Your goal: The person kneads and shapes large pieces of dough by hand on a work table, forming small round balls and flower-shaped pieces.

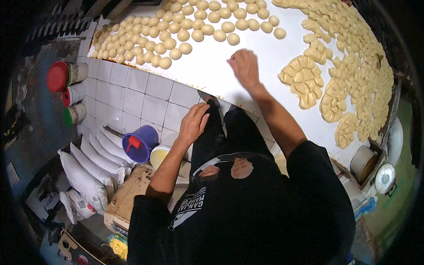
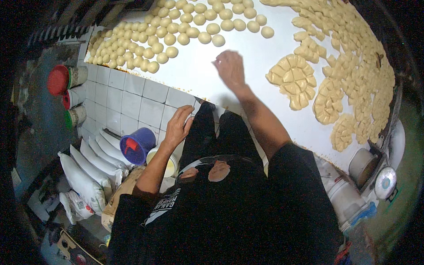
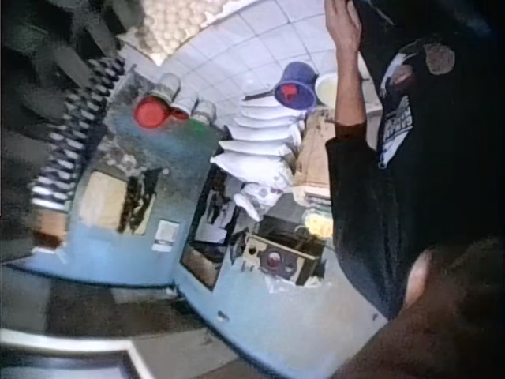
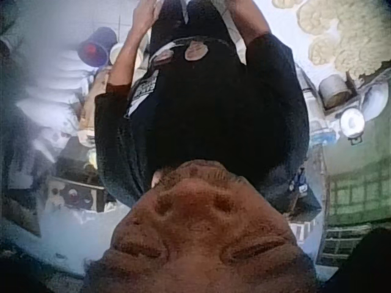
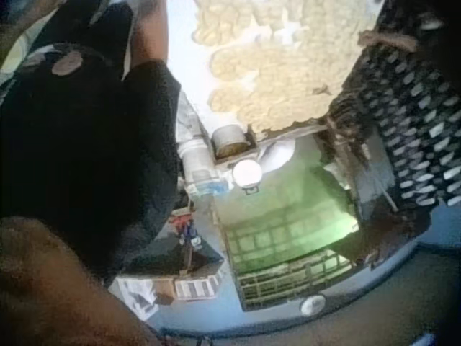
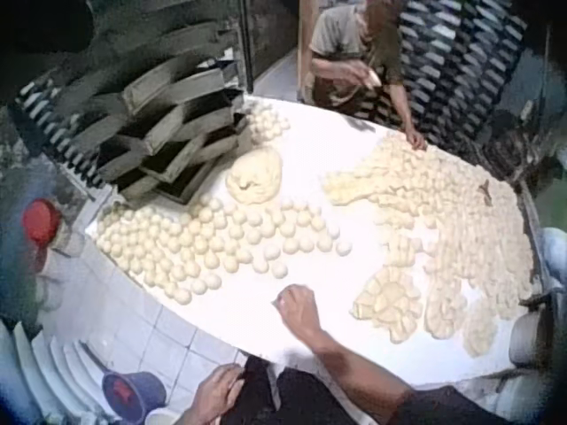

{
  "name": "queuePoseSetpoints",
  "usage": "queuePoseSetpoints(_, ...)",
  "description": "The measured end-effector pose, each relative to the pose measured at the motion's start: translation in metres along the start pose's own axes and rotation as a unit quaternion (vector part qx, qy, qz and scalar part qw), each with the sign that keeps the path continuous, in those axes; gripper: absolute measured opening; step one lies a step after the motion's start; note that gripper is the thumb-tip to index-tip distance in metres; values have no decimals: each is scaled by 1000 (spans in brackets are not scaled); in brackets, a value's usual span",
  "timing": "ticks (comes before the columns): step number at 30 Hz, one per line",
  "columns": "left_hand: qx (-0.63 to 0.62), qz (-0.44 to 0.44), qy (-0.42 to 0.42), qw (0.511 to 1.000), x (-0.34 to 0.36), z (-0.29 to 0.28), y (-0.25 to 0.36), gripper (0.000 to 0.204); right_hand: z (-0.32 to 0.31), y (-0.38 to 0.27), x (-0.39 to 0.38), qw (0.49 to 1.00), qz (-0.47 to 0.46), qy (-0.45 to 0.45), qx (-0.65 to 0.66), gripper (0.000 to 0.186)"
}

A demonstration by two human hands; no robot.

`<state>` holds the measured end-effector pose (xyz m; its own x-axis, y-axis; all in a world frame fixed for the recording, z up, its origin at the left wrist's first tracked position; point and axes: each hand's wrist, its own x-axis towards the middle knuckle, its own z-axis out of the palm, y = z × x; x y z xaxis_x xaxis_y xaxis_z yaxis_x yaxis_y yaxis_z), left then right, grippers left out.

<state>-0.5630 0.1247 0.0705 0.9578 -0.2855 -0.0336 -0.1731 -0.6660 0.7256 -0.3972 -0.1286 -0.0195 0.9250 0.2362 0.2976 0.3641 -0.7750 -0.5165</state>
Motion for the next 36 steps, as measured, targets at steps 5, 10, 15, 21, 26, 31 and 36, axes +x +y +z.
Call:
queuePoseSetpoints(5,17,-64,34,997,-32,-9,-8,30,16,-1,-51,980,52,14,191,23)
queuePoseSetpoints(10,-5,-31,-43,999,-26,-1,3,30,-27,-35,-3,886,221,-83,400,53)
queuePoseSetpoints(15,7,-5,9,1000,-2,-31,2,27,-51,-26,-102,942,128,-74,302,47)
queuePoseSetpoints(21,-18,58,38,997,71,-23,-28,29,-77,-36,-64,978,106,-173,55,50)
queuePoseSetpoints(26,-19,78,-4,997,106,-20,-75,33,-77,-108,47,971,138,-124,153,40)
queuePoseSetpoints(31,-72,122,98,985,133,-28,-78,30,-20,-105,83,998,60,-1,10,49)
queuePoseSetpoints(36,41,188,-1,981,198,-33,-72,57,-31,-108,18,974,181,-28,133,30)
